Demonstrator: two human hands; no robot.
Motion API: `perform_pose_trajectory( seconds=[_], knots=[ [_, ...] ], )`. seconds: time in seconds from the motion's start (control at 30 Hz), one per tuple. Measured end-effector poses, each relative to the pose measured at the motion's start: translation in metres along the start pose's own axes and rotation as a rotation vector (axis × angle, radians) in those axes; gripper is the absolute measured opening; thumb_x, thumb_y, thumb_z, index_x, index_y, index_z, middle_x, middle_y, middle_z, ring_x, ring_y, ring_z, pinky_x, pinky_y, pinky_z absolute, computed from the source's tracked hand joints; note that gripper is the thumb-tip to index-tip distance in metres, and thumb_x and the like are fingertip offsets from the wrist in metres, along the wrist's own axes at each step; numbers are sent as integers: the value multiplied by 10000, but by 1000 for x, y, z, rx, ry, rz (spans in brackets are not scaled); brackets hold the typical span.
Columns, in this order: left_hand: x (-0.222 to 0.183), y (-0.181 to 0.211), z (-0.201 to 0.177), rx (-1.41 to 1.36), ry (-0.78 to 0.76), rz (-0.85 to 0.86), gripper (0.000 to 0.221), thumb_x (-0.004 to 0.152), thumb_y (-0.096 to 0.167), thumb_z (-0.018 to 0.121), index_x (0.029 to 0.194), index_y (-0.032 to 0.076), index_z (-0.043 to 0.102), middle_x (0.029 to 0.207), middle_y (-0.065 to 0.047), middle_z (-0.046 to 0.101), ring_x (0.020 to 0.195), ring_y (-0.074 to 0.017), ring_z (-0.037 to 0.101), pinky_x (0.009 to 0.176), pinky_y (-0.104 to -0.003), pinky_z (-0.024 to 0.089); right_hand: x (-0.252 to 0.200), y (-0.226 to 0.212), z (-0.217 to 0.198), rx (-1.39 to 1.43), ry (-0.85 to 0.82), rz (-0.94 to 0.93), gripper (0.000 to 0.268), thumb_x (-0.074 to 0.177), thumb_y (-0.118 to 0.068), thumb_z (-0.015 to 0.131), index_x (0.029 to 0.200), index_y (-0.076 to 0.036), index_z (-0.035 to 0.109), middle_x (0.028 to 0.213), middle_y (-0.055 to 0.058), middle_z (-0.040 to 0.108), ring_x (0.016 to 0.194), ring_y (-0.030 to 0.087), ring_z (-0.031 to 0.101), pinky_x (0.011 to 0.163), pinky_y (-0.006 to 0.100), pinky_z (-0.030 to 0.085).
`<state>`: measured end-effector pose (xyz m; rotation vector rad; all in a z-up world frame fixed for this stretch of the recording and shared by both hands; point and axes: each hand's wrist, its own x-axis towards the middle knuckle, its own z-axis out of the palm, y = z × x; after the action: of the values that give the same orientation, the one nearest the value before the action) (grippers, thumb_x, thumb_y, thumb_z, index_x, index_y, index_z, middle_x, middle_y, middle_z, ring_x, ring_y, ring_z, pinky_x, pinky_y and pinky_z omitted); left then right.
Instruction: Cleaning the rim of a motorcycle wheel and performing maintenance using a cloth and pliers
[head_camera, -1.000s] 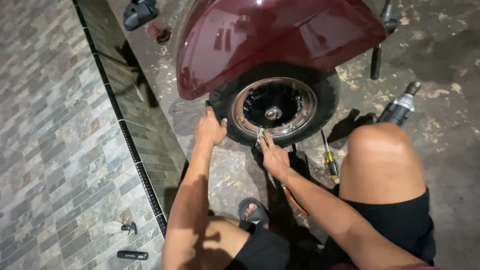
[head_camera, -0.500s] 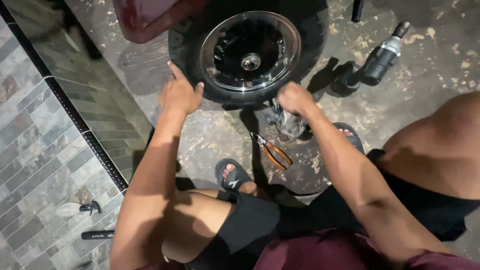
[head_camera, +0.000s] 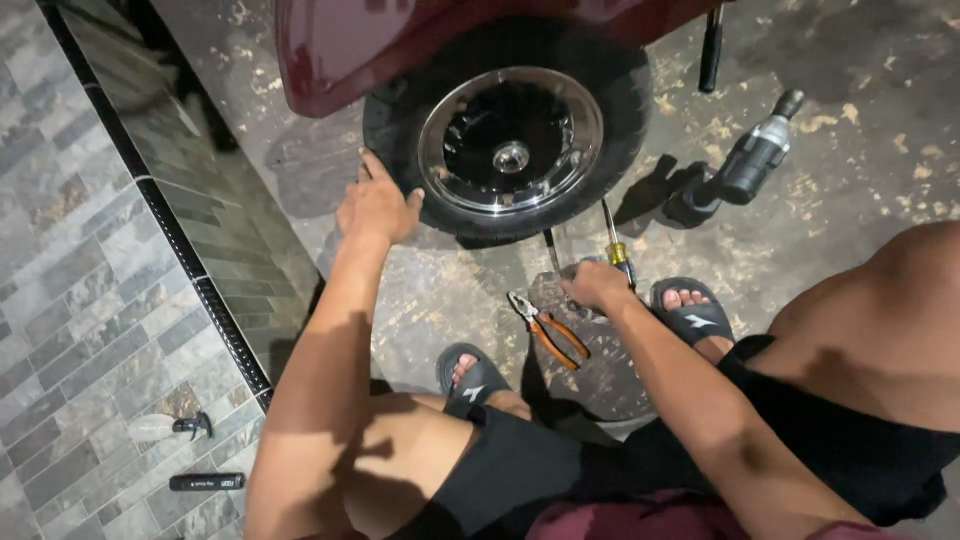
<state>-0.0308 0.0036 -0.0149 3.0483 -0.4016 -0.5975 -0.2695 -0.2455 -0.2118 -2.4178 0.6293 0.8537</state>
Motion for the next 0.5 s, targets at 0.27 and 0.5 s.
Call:
perform_pose_trajectory(
  seconds=[0.27,0.5],
  knots=[
    [8,2,-2,-86,51,-27,952,942,577,616,1502,-77,210,1461,-261,504,1324,-445,525,1051,-590,484,-23,-73,-71,490,937,-527,247,991,-283,698,1038,-44,654,922,171,636,946,394,666,826,476,543],
    [5,7,-27,-176,8,-82,992,957,710,491,1478,-83,201,1440,-309,511,1333,-472,524,1091,-591,448,14,-110,-95,506,867,-361,489,838,-534,825,921,-90,636,760,90,707,828,340,728,746,480,576]
  ],
)
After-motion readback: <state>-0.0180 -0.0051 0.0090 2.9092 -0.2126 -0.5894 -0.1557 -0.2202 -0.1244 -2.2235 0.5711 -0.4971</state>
